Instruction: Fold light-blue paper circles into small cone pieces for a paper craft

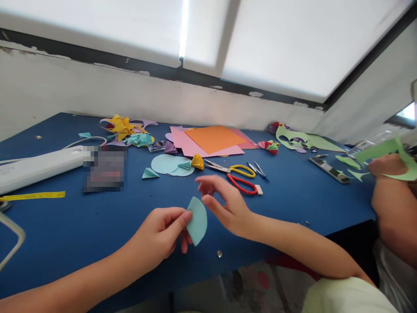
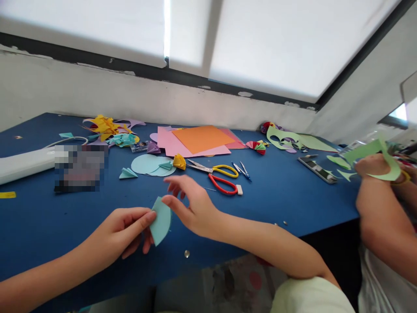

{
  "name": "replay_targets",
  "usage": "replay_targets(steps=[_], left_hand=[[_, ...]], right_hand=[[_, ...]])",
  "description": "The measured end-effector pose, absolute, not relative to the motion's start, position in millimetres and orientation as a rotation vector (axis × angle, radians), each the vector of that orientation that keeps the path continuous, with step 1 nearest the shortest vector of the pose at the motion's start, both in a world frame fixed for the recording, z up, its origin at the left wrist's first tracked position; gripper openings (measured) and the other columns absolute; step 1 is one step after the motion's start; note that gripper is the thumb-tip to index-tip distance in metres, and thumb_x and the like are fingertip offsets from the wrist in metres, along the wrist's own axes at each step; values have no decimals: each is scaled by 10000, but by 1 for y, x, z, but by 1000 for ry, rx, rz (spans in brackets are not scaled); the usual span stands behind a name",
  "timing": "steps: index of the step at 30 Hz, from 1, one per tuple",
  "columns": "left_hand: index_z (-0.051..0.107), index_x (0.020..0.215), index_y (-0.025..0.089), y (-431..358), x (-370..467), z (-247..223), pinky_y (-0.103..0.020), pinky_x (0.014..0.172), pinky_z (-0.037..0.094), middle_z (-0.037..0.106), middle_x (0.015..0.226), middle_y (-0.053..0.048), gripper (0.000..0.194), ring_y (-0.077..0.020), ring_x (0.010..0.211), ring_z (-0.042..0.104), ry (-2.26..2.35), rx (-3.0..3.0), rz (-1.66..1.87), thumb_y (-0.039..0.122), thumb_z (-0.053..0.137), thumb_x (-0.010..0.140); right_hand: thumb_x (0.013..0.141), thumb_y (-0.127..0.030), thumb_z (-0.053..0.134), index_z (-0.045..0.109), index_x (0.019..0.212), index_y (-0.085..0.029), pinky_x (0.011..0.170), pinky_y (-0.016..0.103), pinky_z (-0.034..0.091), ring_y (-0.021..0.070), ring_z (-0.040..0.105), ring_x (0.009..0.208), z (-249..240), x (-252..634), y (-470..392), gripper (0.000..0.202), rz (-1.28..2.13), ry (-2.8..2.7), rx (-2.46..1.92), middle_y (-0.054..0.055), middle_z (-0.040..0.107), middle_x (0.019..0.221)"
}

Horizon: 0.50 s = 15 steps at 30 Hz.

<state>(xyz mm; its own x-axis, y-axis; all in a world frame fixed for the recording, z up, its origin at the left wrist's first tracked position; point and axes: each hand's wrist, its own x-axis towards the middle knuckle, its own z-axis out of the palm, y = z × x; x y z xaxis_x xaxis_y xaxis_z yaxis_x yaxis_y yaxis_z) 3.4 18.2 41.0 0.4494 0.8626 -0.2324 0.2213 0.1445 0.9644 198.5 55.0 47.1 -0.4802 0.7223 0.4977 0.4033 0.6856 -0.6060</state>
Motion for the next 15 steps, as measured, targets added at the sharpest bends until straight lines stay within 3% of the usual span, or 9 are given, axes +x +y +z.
replay_targets(steps=[2,3,5,7,9,12,15], left_hand=[[600,694,138,20,3,39,-189,357,290,592,543,-9,440,-73,371,406,1075,1320,713,521,448,848],[600,698,138,21,1,38,-191,375,325,596,562,-9,429,-79,394,436,1071,1301,758,514,457,848],[593,698,140,23,-1,39,-200,433,390,590,594,1,379,-86,442,480,1046,1287,821,480,500,839],[596,759,140,24,-2,40,-206,476,425,580,613,16,309,-85,467,495,1012,1295,856,438,546,824],[580,933,146,22,0,41,-207,488,441,582,616,28,279,-91,482,508,1002,1312,912,402,563,821],[388,1225,201,16,4,42,-210,514,465,608,626,49,429,-111,526,548,1031,1364,1031,348,542,853],[303,1223,267,10,5,39,-217,524,475,636,677,53,422,-126,578,588,1056,1434,1096,326,529,872]], right_hand=[[785,-597,569,556,1153,-245,792,343,478,226,586,987,44,203,57,510,22,-2204,-543,77,629,1076],[746,-596,618,570,1130,-289,803,354,471,234,586,1006,42,205,58,493,-200,-2267,-384,51,639,1078],[796,-378,663,607,1031,-334,758,310,468,180,610,979,41,206,59,246,-466,-2391,-152,-14,660,1059],[830,-235,620,626,967,-319,672,273,467,139,625,948,41,206,59,160,-543,-2495,-37,-37,677,1030],[844,-206,589,630,949,-314,617,256,460,121,635,920,41,206,58,156,-534,-2546,-3,-47,691,987],[863,-223,558,636,905,-302,636,246,458,105,635,909,40,206,55,118,-649,-2466,-13,-53,696,955],[883,-202,511,632,865,-236,708,283,433,118,632,880,36,202,50,128,-684,-2323,-111,-15,700,925]])
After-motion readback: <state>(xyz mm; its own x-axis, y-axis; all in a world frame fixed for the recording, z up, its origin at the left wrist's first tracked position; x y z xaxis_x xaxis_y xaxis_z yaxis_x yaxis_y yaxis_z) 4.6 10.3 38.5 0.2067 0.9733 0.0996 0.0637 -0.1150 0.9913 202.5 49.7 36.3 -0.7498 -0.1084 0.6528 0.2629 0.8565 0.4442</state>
